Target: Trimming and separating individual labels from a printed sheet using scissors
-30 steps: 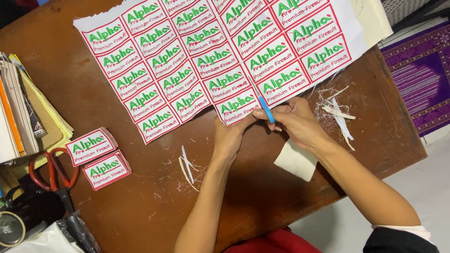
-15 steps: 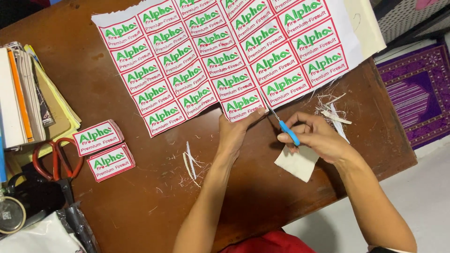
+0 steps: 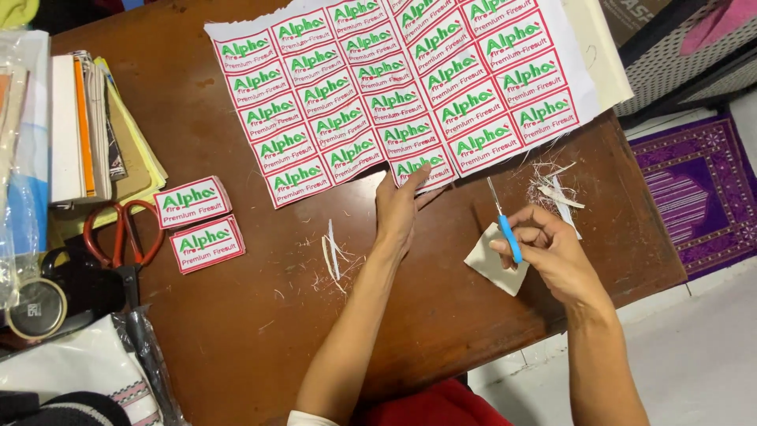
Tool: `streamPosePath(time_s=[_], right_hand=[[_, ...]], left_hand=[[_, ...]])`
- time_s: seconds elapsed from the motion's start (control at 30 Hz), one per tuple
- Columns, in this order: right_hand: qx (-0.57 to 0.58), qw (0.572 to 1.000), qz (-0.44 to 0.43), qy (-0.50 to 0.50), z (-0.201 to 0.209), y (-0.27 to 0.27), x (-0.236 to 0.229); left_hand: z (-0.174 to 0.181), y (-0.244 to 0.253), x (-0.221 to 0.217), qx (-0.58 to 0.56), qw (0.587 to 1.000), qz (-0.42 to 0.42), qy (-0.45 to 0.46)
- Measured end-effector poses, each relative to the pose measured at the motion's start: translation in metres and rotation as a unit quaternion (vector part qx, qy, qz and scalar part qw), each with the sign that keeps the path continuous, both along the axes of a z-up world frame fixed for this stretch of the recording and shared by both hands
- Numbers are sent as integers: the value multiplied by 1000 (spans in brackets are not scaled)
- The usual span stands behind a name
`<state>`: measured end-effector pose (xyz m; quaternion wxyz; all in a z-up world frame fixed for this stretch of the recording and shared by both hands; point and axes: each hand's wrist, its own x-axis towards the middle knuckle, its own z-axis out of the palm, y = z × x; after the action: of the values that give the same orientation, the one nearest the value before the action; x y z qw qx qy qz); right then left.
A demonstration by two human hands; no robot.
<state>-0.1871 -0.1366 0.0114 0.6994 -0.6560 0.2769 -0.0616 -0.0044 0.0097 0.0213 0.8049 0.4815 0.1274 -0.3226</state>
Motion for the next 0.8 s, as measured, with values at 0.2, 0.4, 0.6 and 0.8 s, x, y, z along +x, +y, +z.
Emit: streamPosePath(time_s=[0.2,0.4,0.6,0.8], right_hand=[[-26,999,-28,-18,0,21,11],[-92,995,-44,-23,31,37,26],[-69,987,-138,-44,18,33,39],[11,961,-262,-81,7,36,71]], left_hand=[[-13,7,-10,-23,999,15,-45],[-48,9,-7,-25,995,13,-98],[-39,8,-1,-30,993,-8,-110],[-10,25,1,-26,990,-50,-129]])
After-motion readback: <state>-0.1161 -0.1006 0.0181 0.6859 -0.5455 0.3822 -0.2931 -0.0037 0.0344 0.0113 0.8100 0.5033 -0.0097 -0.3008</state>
